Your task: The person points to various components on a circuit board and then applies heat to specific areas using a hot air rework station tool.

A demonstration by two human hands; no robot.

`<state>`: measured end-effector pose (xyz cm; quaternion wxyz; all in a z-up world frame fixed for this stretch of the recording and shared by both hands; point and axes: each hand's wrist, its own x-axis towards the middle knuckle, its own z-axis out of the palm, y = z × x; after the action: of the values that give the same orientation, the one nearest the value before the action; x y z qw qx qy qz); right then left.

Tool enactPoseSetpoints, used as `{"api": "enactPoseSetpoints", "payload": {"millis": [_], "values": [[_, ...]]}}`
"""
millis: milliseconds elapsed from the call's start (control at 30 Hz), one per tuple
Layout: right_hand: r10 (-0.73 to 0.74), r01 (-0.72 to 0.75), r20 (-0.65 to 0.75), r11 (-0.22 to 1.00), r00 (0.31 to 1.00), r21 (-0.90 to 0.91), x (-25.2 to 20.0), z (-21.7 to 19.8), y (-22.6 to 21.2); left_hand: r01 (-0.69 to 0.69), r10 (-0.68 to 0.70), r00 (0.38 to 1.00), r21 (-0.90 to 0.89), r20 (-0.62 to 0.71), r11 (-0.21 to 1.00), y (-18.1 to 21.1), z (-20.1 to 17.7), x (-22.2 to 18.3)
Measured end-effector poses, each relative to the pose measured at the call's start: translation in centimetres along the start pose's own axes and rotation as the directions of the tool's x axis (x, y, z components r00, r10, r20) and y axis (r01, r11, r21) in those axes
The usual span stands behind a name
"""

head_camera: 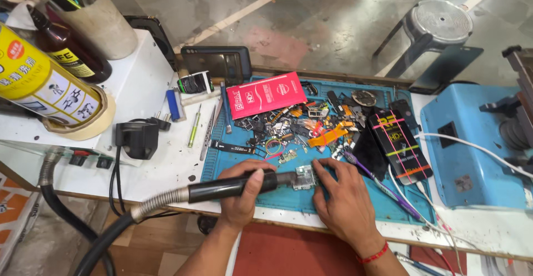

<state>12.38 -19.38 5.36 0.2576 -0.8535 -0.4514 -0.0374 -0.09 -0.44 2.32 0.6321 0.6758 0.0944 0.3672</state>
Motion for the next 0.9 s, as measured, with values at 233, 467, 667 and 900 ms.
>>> {"api": "enactPoseSetpoints", "payload": {"millis": [233, 467, 667, 900], "values": [[0.004, -0.004, 0.028, 1.000, 1.000, -0.013, -0.3, 0.0, 0.0, 0.083, -0.080, 0.996, 0.093, -0.032, 0.992, 0.4, 0.2, -0.3], [0.015, -0.015, 0.025, 1.000, 1.000, -0.011, 0.2, 0.0, -0.1, -0.147, 0.143, 0.980, 0.022, 0.138, 0.989, 0.6, -0.1, 0.2], [0.014, -0.014, 0.032, 1.000, 0.999, -0.012, 0.2, 0.0, 0.0, -0.003, 0.000, 0.992, 0.023, 0.127, 1.000, 0.6, -0.3, 0.4], [0.023, -0.022, 0.029, 1.000, 0.999, -0.012, 0.5, 0.0, -0.1, 0.059, -0.065, 0.996, 0.079, 0.069, 0.995, 1.0, -0.4, 0.6]]}}
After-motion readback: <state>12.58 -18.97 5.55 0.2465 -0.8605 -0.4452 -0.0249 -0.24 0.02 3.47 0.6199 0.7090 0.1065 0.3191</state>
